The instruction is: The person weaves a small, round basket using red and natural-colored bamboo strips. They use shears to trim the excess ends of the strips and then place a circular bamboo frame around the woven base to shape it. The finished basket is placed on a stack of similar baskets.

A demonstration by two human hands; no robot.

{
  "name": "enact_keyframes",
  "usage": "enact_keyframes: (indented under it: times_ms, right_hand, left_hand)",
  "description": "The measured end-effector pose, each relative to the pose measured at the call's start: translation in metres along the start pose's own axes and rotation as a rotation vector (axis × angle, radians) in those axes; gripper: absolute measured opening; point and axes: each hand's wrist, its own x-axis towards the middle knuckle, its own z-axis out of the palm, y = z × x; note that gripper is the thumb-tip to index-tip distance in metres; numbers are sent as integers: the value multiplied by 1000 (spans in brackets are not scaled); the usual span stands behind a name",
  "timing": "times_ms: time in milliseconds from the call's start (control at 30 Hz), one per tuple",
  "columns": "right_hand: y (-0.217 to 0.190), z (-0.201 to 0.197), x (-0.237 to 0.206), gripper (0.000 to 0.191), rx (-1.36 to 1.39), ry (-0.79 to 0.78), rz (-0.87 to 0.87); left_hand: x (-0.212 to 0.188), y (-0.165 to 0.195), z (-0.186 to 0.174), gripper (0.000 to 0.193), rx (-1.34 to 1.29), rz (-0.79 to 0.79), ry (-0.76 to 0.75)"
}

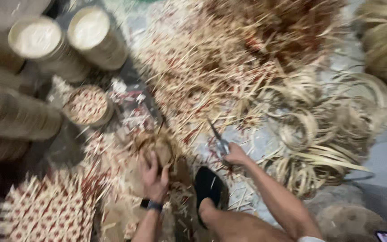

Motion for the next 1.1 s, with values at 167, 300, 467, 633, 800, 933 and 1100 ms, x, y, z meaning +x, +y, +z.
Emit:
enact_keyframes:
  times_ms: [167, 300, 467, 633, 800, 933, 1100]
  right_hand:
    - [12, 5, -37, 55, -21, -71, 46]
    - [-9, 0, -65, 64, -305, -110, 21]
    - [-36, 4, -69, 77, -258, -75, -163]
    - [-74, 32, -37, 60, -343, -24, -67]
    - [-70, -2, -30, 33, -526, 29, -220]
    - [-75, -11, -26, 43, -606, 129, -295]
    - [-94, 8, -1, 36, -750, -25, -142]
  left_hand:
    - [16, -20, 27, 78, 14, -61, -112]
    - [15, -18, 37, 79, -10, -92, -15]
    - [14, 13, 47, 95, -100, -205, 198]
    - [8, 39, 43, 96, -35, -240, 84]
    - [15, 37, 35, 94, -16, -198, 32]
    - [16, 35, 36, 87, -34, -169, 22]
    - [15, 26, 30, 90, -47, -108, -14]
